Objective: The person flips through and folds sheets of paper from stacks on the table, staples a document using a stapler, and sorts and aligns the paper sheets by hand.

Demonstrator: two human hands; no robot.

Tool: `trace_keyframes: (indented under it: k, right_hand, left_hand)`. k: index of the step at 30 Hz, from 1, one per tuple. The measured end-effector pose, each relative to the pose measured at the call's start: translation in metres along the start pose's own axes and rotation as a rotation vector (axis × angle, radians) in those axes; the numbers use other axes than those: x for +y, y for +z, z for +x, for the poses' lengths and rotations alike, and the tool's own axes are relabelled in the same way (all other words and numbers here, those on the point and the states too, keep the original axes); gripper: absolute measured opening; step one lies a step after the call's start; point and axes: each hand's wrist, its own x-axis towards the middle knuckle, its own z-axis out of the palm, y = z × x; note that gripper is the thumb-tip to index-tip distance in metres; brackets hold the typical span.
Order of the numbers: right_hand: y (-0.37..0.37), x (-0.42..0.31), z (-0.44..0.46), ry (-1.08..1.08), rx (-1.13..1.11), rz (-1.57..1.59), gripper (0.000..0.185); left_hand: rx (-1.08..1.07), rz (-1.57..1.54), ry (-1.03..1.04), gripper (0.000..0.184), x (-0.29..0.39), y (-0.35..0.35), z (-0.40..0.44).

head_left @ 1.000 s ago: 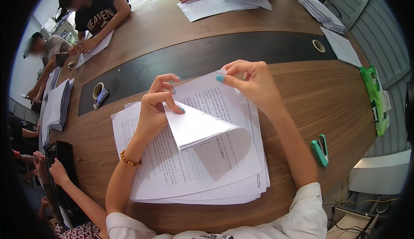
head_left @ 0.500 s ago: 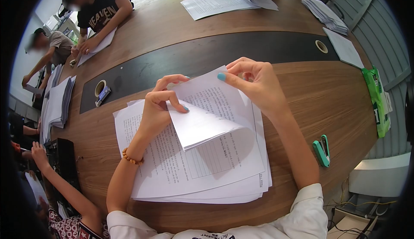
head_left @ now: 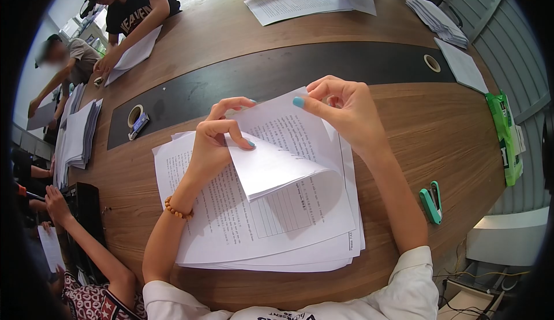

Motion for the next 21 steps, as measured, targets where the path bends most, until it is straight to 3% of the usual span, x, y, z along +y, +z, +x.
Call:
trace_keyframes:
  k: [21]
  right_hand:
    - [-0.0005, -0.0074, -0.0043, -0.003, -0.068, -0.009, 0.014]
  left_hand:
    - [0.003, 0.047, 0.005, 0.021, 0.0020, -0.0009, -0.0009]
